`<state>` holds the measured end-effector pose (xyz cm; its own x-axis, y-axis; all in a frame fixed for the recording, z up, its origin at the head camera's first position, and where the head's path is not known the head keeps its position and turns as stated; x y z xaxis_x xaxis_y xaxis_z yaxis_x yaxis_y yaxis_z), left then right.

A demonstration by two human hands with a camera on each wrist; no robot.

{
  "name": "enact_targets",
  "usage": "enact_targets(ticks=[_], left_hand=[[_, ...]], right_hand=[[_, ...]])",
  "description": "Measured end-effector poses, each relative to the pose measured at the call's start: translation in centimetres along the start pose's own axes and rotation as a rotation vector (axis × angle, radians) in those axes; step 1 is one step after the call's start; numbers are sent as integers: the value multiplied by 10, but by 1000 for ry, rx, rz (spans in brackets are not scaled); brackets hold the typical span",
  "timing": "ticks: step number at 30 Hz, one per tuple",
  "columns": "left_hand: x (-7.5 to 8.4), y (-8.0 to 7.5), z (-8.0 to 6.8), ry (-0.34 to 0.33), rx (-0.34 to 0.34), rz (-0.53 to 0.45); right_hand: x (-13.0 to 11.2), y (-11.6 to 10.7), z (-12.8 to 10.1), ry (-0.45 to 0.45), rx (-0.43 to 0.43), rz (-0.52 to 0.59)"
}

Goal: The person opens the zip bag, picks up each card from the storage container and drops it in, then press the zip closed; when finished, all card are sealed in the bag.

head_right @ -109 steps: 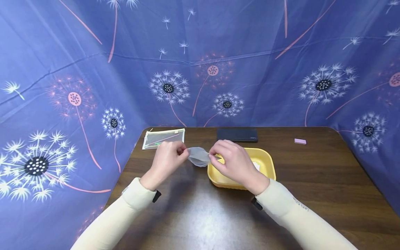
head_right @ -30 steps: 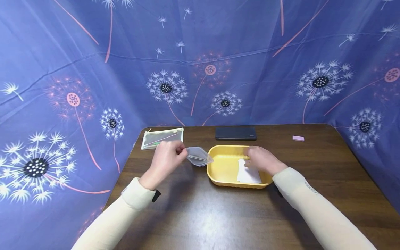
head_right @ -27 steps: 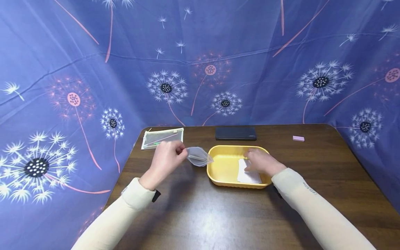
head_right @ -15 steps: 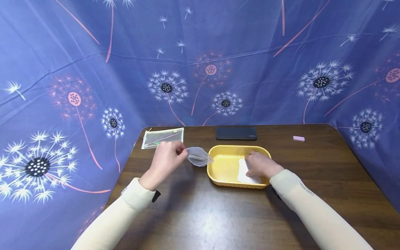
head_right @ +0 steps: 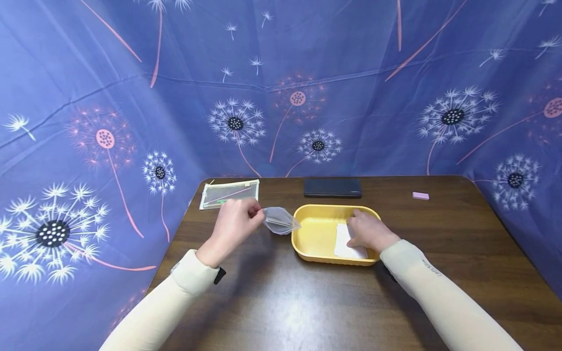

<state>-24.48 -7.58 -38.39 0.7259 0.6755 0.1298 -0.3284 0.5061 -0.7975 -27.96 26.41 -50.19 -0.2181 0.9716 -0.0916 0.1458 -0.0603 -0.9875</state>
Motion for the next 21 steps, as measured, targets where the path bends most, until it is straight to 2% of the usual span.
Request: enact_targets(ticks=[7, 13, 18, 21], left_hand=[[0, 0, -1, -7, -3, 3], [1, 0, -1, -2, 4, 2], [1, 0, -1, -10, -4, 0], [0, 0, -2, -9, -6, 1]], right_hand=[[1, -4, -2, -24, 98, -30], [-1, -13, -7, -42, 175, -11], [-5, -27, -11, -86, 245, 8], [-8, -39, -14, -93, 239, 45]])
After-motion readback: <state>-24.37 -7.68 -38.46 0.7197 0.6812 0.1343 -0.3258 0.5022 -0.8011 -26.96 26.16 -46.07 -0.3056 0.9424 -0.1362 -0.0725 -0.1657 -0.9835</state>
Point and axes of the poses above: each hand's wrist, its own z-axis towards the middle knuckle, its own y-axis out of the palm, x = y × z, the point moved 3 cm from there along z, towards the middle knuckle, and after that the axes turned 15 degrees about y, right-handed, at the moved point
